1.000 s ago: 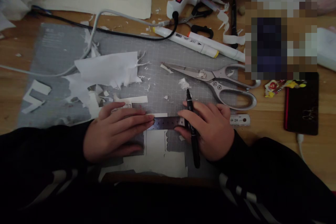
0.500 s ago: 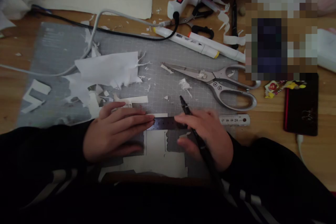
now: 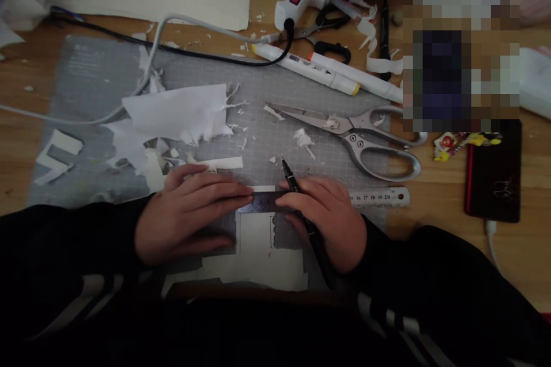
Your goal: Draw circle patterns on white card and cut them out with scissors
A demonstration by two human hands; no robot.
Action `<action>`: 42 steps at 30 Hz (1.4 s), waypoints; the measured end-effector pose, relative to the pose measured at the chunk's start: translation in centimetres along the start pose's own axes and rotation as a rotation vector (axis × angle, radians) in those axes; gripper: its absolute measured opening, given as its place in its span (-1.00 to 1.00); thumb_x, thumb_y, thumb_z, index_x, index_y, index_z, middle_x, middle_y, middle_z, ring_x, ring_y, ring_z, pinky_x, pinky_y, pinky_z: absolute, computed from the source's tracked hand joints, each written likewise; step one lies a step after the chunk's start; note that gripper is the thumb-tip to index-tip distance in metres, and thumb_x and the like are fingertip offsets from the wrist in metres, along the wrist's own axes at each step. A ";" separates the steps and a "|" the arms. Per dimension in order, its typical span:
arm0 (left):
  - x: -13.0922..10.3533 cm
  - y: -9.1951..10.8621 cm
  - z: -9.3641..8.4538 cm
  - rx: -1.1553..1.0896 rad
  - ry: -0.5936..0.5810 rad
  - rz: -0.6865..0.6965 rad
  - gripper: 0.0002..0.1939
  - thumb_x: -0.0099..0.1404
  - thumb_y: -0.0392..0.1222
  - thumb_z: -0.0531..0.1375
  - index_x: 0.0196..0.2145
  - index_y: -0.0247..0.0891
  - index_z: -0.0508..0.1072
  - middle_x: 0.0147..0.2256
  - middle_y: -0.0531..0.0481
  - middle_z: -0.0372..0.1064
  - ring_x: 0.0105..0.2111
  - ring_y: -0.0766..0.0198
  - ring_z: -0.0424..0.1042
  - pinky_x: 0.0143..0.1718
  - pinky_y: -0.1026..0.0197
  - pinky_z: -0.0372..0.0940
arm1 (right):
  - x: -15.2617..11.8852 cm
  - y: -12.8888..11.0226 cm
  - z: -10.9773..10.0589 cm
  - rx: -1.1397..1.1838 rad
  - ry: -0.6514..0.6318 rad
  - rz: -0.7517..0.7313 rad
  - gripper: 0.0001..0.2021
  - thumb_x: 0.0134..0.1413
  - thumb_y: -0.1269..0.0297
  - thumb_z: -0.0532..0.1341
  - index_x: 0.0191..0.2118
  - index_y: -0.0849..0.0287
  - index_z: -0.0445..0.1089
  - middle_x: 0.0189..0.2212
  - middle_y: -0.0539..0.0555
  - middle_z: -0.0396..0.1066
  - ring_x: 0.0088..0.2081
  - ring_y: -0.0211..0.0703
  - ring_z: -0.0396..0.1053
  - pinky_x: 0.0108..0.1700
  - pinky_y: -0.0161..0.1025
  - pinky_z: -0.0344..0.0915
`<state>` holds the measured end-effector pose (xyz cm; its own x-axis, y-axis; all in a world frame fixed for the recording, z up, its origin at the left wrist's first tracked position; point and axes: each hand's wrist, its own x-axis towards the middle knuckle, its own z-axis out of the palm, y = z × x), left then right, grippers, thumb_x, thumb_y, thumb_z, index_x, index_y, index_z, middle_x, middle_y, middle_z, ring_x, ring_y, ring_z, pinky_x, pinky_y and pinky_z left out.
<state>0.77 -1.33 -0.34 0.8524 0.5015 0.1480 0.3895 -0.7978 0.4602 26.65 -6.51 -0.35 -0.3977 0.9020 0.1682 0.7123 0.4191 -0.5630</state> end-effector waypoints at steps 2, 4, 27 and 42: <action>0.0 0.0 0.1 -0.004 0.004 0.002 -0.55 0.37 0.06 0.04 0.10 -0.24 0.30 0.02 -0.06 0.41 0.02 0.11 0.28 0.12 -0.02 -0.07 | 0.1 0.1 -0.1 0.004 0.007 0.002 -0.81 0.12 0.41 0.19 -0.15 0.02 0.34 -0.12 0.08 0.49 -0.09 -0.07 0.43 -0.08 -0.06 0.33; -0.1 0.0 0.1 -0.002 -0.001 0.000 -0.55 0.37 0.06 0.04 0.10 -0.23 0.30 0.02 -0.06 0.41 0.02 0.11 0.28 0.13 -0.02 -0.08 | 0.1 0.2 -0.2 0.002 0.013 0.014 -0.83 0.13 0.39 0.19 -0.16 0.02 0.34 -0.14 0.07 0.51 -0.11 -0.07 0.43 -0.08 -0.05 0.32; -0.1 0.5 0.1 0.110 0.010 0.017 -0.60 0.39 -0.01 0.01 0.10 -0.20 0.31 0.04 0.01 0.41 0.03 0.15 0.32 0.19 -0.03 -0.15 | 0.0 -1.9 -1.4 0.251 0.065 -0.102 -0.71 0.20 0.30 -0.07 -0.08 0.11 0.33 -0.46 0.05 0.41 -0.33 -0.12 0.37 -0.27 -0.11 0.34; -0.1 0.7 0.2 0.131 0.043 0.004 -0.62 0.37 -0.03 0.07 0.08 -0.19 0.33 0.03 0.09 0.41 0.02 0.23 0.34 0.27 0.03 -0.26 | 1.0 -3.1 0.3 0.317 0.031 -0.147 -0.84 -0.09 0.52 0.08 -0.37 0.11 0.23 -0.49 0.02 0.45 -0.38 -0.22 0.45 -0.25 -0.16 0.38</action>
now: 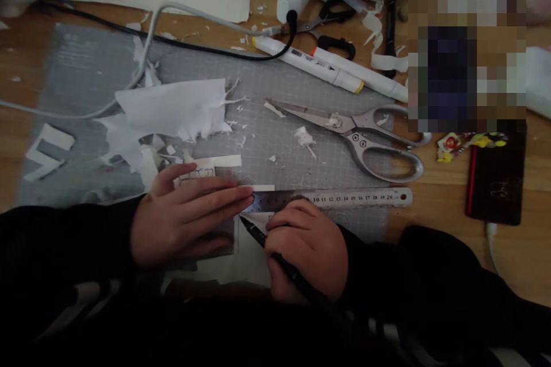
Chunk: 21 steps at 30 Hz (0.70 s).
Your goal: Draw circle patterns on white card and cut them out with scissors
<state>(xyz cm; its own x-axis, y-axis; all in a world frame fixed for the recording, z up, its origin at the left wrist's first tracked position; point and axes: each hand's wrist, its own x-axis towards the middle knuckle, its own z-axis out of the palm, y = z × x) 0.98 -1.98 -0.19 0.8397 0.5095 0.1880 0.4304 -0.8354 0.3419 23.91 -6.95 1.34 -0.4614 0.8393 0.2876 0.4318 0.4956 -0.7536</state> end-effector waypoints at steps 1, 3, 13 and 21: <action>0.0 0.0 0.0 0.014 0.006 0.006 -0.62 0.37 -0.04 0.07 0.08 -0.20 0.33 0.03 0.09 0.42 0.02 0.24 0.34 0.27 0.03 -0.26 | 0.0 0.0 0.0 0.000 0.011 -0.001 -0.84 -0.08 0.52 0.08 -0.37 0.11 0.23 -0.48 0.02 0.45 -0.39 -0.22 0.45 -0.26 -0.17 0.39; 0.0 0.1 0.0 0.041 -0.009 0.022 -0.63 0.38 -0.05 0.05 0.08 -0.19 0.33 0.04 0.08 0.41 0.03 0.24 0.33 0.27 0.03 -0.26 | 0.0 0.1 0.1 -0.007 0.011 0.003 -0.84 -0.09 0.52 0.08 -0.37 0.11 0.23 -0.48 0.02 0.45 -0.39 -0.23 0.45 -0.26 -0.17 0.40; -0.1 0.1 0.2 0.060 0.012 0.037 -0.63 0.39 -0.07 0.02 0.09 -0.22 0.33 0.02 0.06 0.42 0.03 0.24 0.34 0.29 0.03 -0.30 | 0.2 0.1 0.2 -0.062 0.032 0.003 -0.85 -0.06 0.51 0.07 -0.39 0.08 0.24 -0.50 -0.01 0.45 -0.43 -0.26 0.44 -0.30 -0.21 0.41; -0.1 0.2 0.5 0.056 0.067 0.035 -0.62 0.35 -0.08 0.04 0.05 -0.25 0.36 0.02 0.13 0.42 -0.01 0.27 0.35 0.31 0.09 -0.32 | 0.1 0.2 0.1 -0.043 0.025 -0.007 -0.84 -0.08 0.51 0.08 -0.37 0.08 0.22 -0.51 -0.01 0.45 -0.43 -0.26 0.45 -0.28 -0.20 0.41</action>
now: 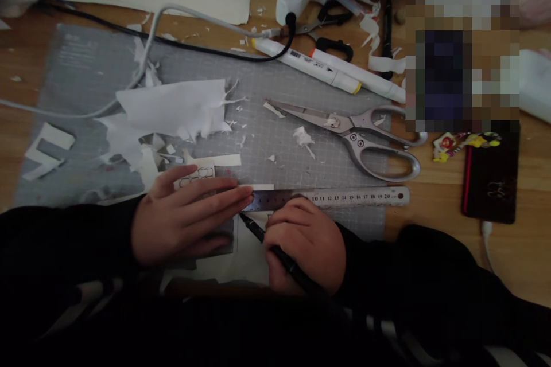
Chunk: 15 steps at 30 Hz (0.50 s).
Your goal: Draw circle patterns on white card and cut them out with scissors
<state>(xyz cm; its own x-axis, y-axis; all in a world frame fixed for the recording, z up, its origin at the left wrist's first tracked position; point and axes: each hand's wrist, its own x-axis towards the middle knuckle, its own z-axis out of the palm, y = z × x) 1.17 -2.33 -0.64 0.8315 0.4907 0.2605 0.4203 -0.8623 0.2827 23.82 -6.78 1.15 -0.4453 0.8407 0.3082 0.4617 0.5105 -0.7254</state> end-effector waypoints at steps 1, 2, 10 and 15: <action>0.0 0.0 0.0 0.000 0.007 0.002 -0.62 0.34 -0.08 0.05 0.05 -0.26 0.36 0.03 0.13 0.42 -0.01 0.27 0.35 0.31 0.09 -0.31 | 0.0 0.0 0.0 -0.008 0.004 0.008 -0.83 -0.09 0.51 0.08 -0.37 0.07 0.22 -0.51 -0.02 0.45 -0.43 -0.25 0.45 -0.28 -0.20 0.41; 0.0 0.0 0.0 0.001 0.009 0.001 -0.62 0.34 -0.08 0.06 0.05 -0.26 0.36 0.02 0.13 0.42 -0.01 0.26 0.35 0.31 0.09 -0.30 | 0.1 -0.1 0.0 -0.015 0.006 0.014 -0.83 -0.09 0.51 0.08 -0.38 0.07 0.22 -0.50 -0.02 0.45 -0.43 -0.26 0.44 -0.29 -0.20 0.41; 0.0 -0.1 -0.7 0.023 -0.109 0.023 -0.60 0.40 -0.01 -0.01 0.09 -0.20 0.33 0.05 0.05 0.40 0.04 0.21 0.34 0.29 0.03 -0.28 | 0.2 -0.3 0.1 -0.022 0.031 0.052 -0.82 -0.11 0.52 0.09 -0.41 0.06 0.23 -0.51 -0.04 0.44 -0.45 -0.26 0.42 -0.35 -0.23 0.40; 0.0 -0.3 -1.0 0.007 -0.145 0.068 -0.51 0.43 0.02 -0.12 0.14 -0.32 0.28 0.11 0.00 0.33 0.07 0.19 0.30 0.29 0.01 -0.33 | 0.2 -0.3 -0.2 -0.021 0.039 0.043 -0.82 -0.13 0.55 0.08 -0.44 0.08 0.24 -0.53 -0.04 0.43 -0.47 -0.25 0.41 -0.39 -0.22 0.38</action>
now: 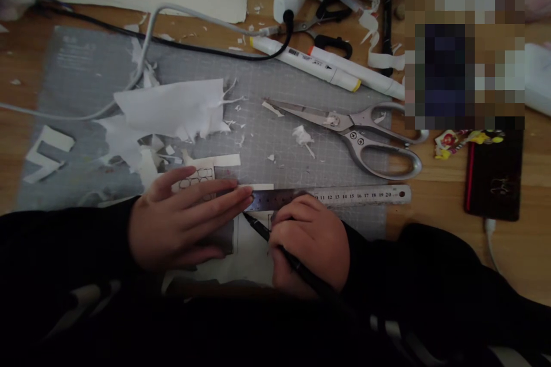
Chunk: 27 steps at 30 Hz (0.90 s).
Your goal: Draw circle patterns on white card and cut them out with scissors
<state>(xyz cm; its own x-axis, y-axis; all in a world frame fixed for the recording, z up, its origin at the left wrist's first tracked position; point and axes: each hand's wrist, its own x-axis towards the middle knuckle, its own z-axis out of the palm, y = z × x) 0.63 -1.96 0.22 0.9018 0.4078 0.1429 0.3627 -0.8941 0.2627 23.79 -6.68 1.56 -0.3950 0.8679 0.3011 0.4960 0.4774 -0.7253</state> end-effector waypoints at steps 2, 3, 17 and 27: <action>0.0 0.0 0.0 0.017 -0.006 0.008 -0.48 0.43 0.04 -0.14 0.15 -0.32 0.27 0.12 0.00 0.32 0.08 0.18 0.29 0.29 0.00 -0.34 | -0.1 0.0 -0.3 -0.003 0.009 0.011 -0.81 -0.13 0.56 0.07 -0.45 0.08 0.24 -0.54 -0.03 0.43 -0.48 -0.24 0.41 -0.40 -0.22 0.38; -0.1 0.0 0.0 0.023 -0.007 0.007 -0.48 0.43 0.05 -0.15 0.15 -0.31 0.26 0.12 0.00 0.31 0.09 0.18 0.28 0.29 0.01 -0.33 | -0.1 0.1 -0.5 -0.009 0.009 0.013 -0.81 -0.12 0.56 0.07 -0.45 0.08 0.24 -0.54 -0.03 0.42 -0.48 -0.23 0.41 -0.40 -0.21 0.38; -0.1 0.0 0.2 0.032 -0.007 -0.006 -0.48 0.43 0.06 -0.14 0.15 -0.29 0.28 0.12 0.03 0.31 0.10 0.20 0.25 0.31 0.02 -0.37 | -0.6 0.3 -2.1 -0.016 -0.039 0.117 -0.82 -0.09 0.53 0.04 -0.43 0.05 0.18 -0.57 -0.06 0.41 -0.43 -0.20 0.45 -0.33 -0.24 0.39; -0.1 0.0 0.1 0.021 -0.008 -0.005 -0.48 0.42 0.06 -0.13 0.15 -0.29 0.27 0.13 0.04 0.31 0.09 0.18 0.27 0.28 -0.01 -0.26 | -0.4 0.3 -2.7 0.023 -0.029 0.167 -0.83 -0.08 0.51 0.02 -0.45 0.04 0.15 -0.59 -0.03 0.42 -0.44 -0.15 0.47 -0.40 -0.25 0.39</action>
<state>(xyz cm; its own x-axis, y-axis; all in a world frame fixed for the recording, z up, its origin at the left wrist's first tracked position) 0.58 -1.98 0.08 0.9017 0.4111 0.1336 0.3723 -0.8957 0.2432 26.16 -6.51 2.89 -0.3307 0.9305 0.1574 0.5391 0.3232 -0.7778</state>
